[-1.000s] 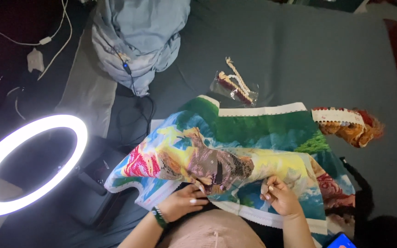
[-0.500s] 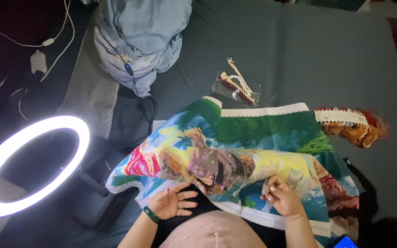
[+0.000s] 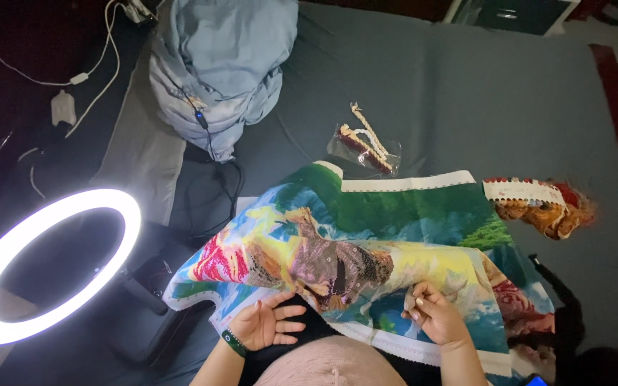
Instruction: A person is cross-stitching a colorful pattern onto a canvas using a needle and thread, occasionally checking their phone.
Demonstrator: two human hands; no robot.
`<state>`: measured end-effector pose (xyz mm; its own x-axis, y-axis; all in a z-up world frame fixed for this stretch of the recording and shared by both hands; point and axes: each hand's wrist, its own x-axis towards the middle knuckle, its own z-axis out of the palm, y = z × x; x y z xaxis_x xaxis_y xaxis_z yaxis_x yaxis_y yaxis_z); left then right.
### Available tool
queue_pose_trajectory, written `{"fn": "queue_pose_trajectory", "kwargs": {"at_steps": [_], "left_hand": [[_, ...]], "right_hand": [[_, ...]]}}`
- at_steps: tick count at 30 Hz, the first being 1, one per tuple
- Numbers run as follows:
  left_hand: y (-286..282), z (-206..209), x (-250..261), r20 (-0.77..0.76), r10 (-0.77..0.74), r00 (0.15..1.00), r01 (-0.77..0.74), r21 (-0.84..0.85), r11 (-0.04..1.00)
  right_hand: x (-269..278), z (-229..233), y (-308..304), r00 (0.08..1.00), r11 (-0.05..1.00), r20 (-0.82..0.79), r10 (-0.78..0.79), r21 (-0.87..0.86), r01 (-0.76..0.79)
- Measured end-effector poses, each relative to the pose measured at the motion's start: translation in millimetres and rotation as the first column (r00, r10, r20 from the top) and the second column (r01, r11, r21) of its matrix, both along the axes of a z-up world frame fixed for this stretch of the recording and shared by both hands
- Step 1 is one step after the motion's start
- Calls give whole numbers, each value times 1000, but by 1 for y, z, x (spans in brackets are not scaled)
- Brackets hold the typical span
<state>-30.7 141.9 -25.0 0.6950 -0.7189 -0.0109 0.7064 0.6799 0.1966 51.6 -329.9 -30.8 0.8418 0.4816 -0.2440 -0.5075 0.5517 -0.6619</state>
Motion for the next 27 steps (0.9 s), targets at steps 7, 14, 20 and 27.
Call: {"fn": "queue_pose_trajectory", "kwargs": {"at_steps": [7, 14, 20, 27], "left_hand": [[1, 2, -2, -33, 16, 999, -15, 53, 998], [0, 0, -3, -6, 12, 1000, -11, 78, 997], [-1, 4, -4, -4, 24, 1000, -23, 91, 996], [-1, 4, -4, -60, 27, 998, -19, 120, 993]], "right_hand": [[-1, 2, 3, 1000, 1000, 30, -5, 15, 4], [-3, -3, 2, 998, 997, 3, -62, -46, 63], [-5, -4, 1, 998, 995, -6, -67, -77, 66], [-5, -7, 0, 993, 985, -44, -110, -136, 103]]}}
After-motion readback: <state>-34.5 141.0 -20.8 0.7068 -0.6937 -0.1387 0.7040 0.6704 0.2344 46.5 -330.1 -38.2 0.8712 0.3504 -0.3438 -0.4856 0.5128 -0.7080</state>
